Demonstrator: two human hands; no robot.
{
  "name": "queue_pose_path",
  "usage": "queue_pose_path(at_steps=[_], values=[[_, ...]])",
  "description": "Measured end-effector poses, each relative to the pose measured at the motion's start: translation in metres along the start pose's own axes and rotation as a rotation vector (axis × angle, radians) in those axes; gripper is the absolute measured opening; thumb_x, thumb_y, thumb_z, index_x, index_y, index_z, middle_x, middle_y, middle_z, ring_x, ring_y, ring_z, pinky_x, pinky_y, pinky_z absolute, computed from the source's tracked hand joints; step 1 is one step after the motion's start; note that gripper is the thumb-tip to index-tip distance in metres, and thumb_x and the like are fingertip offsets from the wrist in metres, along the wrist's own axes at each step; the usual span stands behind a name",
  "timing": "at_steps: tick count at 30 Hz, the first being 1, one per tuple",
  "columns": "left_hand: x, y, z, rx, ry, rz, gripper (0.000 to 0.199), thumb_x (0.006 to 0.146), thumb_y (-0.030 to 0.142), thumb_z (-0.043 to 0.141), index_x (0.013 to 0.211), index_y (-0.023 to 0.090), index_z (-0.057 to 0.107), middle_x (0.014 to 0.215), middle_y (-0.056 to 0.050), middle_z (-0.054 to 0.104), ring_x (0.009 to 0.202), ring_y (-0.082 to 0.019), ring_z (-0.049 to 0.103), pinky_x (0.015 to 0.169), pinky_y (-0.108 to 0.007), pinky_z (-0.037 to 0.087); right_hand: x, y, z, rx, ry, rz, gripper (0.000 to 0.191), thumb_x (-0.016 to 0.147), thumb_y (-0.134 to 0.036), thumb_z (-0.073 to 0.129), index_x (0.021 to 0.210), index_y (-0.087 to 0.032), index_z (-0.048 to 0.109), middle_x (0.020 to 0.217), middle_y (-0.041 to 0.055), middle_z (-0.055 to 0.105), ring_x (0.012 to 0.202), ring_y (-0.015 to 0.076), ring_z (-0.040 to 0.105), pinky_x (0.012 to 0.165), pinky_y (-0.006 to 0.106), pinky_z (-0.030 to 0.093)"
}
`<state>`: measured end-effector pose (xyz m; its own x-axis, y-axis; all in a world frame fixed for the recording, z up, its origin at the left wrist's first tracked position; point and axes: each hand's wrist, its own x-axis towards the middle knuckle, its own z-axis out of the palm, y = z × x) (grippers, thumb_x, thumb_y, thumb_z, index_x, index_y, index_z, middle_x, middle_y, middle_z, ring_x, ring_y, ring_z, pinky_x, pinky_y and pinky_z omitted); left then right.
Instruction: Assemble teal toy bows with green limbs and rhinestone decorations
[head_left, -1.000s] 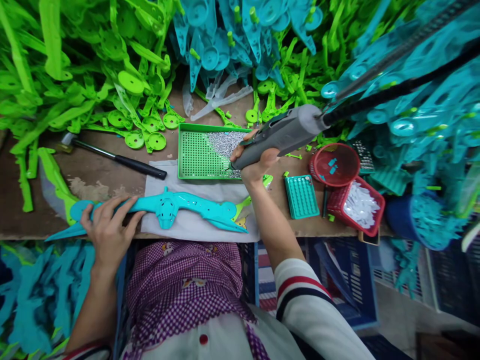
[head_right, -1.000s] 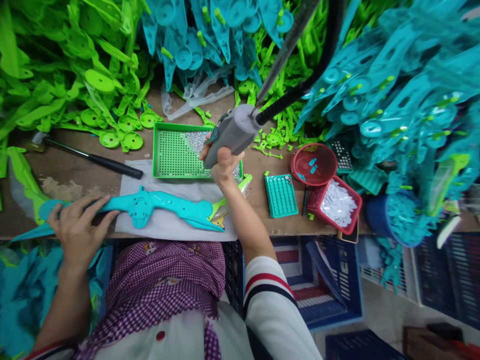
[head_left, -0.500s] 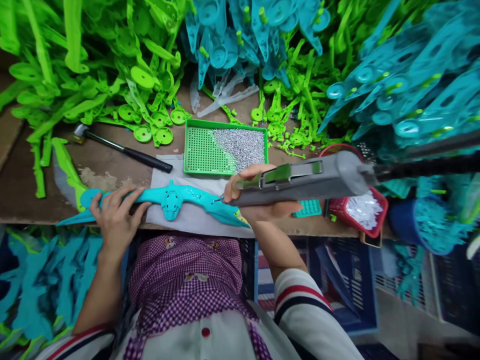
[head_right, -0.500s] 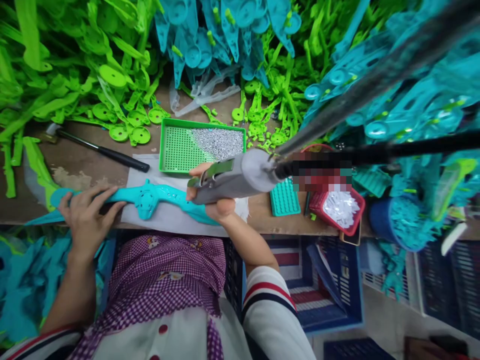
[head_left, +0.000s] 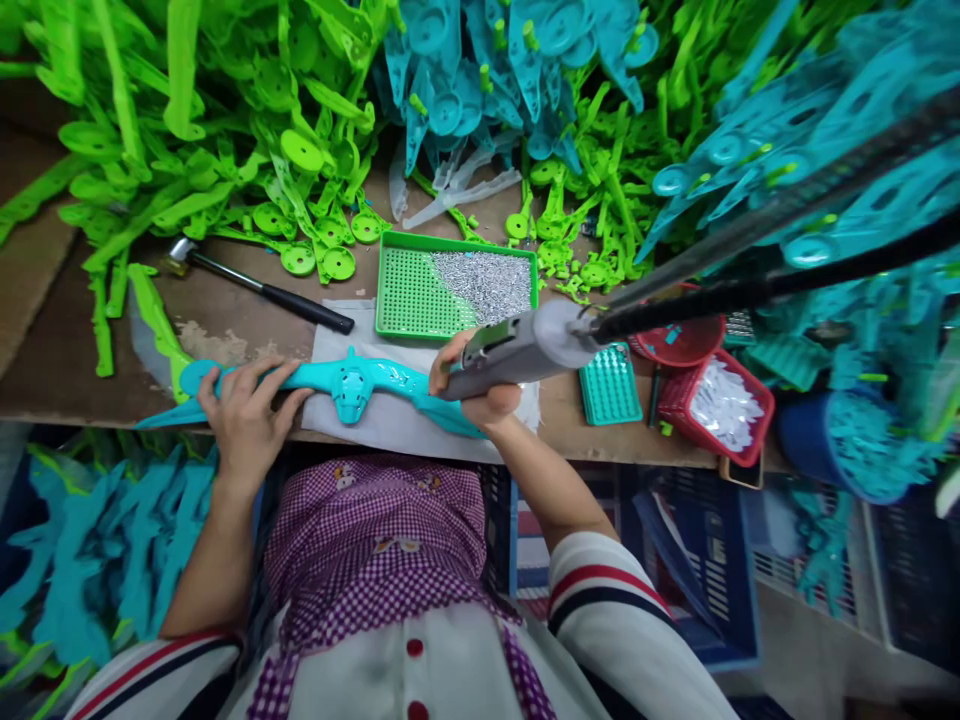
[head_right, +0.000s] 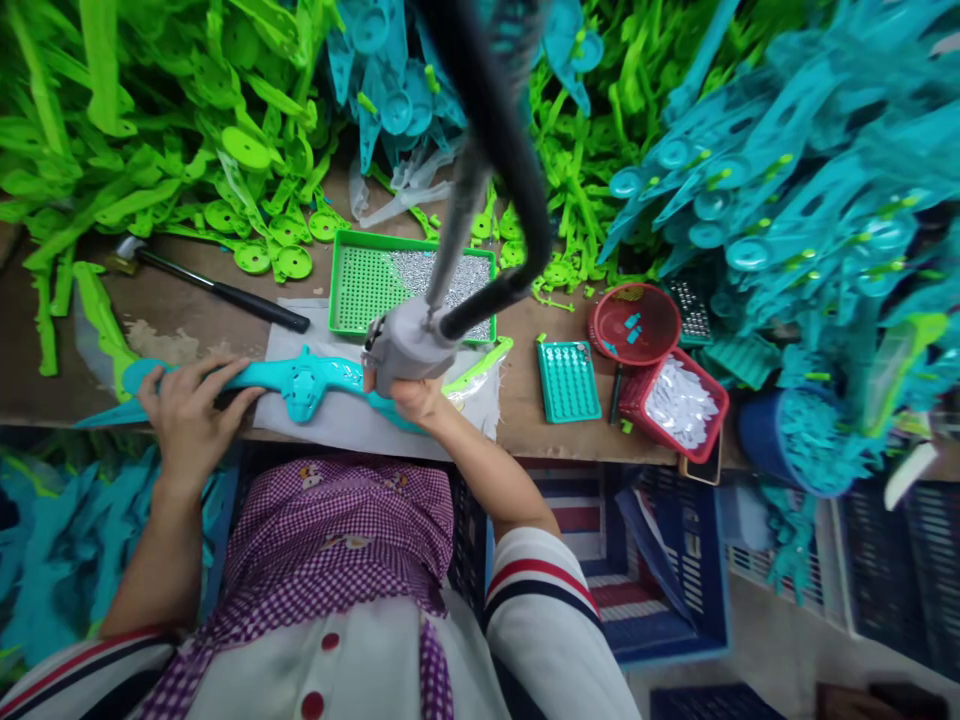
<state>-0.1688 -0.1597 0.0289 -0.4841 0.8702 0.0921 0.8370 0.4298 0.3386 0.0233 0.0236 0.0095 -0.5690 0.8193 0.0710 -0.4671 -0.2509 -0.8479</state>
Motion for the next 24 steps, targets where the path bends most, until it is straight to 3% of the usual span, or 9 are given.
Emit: queue_pose_path(at_steps=[4, 9, 14, 18, 21, 24], values=[[0.001, -0.001, 0.0, -0.001, -0.012, -0.018, 0.032, 0.089, 0.045, 0.062, 0.116, 0.031, 0.07, 0.119, -0.009, 0.069, 0.11, -0.031, 0.06, 0.114, -0.055, 0.018, -0.004, 0.005, 0.0, 0.041, -0.041, 0.024, 0.066, 0.053, -0.085, 0.065, 0.072, -0.024, 0.051, 0.048, -0.0056, 0.052, 0.038, 0.0109, 0.048, 0.038, 0.025, 0.043], [0.003, -0.002, 0.001, 0.002, -0.022, -0.028, 0.033, 0.089, 0.046, 0.062, 0.115, 0.028, 0.071, 0.118, -0.012, 0.069, 0.111, -0.032, 0.06, 0.113, -0.056, 0.019, -0.008, 0.008, 0.0, 0.049, -0.002, 0.015, 0.069, 0.046, -0.085, 0.069, 0.071, -0.024, 0.049, 0.046, -0.0064, 0.051, 0.036, 0.0111, 0.047, 0.035, 0.025, 0.04], [0.002, -0.005, 0.003, 0.005, 0.003, -0.012, 0.031, 0.088, 0.045, 0.062, 0.112, 0.028, 0.071, 0.116, -0.011, 0.07, 0.109, -0.032, 0.061, 0.112, -0.056, 0.021, -0.006, 0.002, 0.007, -0.124, 0.161, 0.039, 0.077, 0.049, -0.093, 0.056, 0.078, -0.022, 0.057, 0.05, -0.0045, 0.051, 0.041, 0.0137, 0.049, 0.042, 0.03, 0.044], [-0.001, -0.003, -0.003, -0.042, -0.005, -0.022, 0.033, 0.088, 0.045, 0.063, 0.116, 0.028, 0.069, 0.121, -0.013, 0.067, 0.117, -0.035, 0.058, 0.114, -0.06, 0.018, 0.0, -0.016, 0.037, -0.332, 0.297, -0.009, 0.056, 0.068, -0.077, 0.061, 0.084, -0.023, 0.063, 0.061, -0.0016, 0.054, 0.058, 0.0163, 0.055, 0.055, 0.034, 0.05], [0.007, 0.018, -0.012, -0.294, -0.006, -0.016, 0.059, 0.082, 0.053, 0.068, 0.134, 0.028, 0.057, 0.136, -0.014, 0.057, 0.131, -0.038, 0.049, 0.114, -0.059, 0.028, 0.002, -0.035, 0.06, -0.457, 0.227, -0.042, 0.044, 0.077, -0.061, 0.063, 0.098, -0.023, 0.066, 0.076, 0.0008, 0.061, 0.074, 0.0174, 0.059, 0.07, 0.035, 0.054], [0.026, 0.06, -0.018, -0.798, -0.076, 0.107, 0.084, 0.076, 0.066, 0.068, 0.147, 0.032, 0.038, 0.147, -0.013, 0.048, 0.135, -0.034, 0.048, 0.111, -0.05, 0.041, -0.008, -0.05, 0.06, -0.578, 0.024, -0.171, 0.043, 0.084, -0.059, 0.058, 0.108, -0.025, 0.064, 0.097, 0.0026, 0.067, 0.091, 0.0186, 0.062, 0.084, 0.036, 0.054]])
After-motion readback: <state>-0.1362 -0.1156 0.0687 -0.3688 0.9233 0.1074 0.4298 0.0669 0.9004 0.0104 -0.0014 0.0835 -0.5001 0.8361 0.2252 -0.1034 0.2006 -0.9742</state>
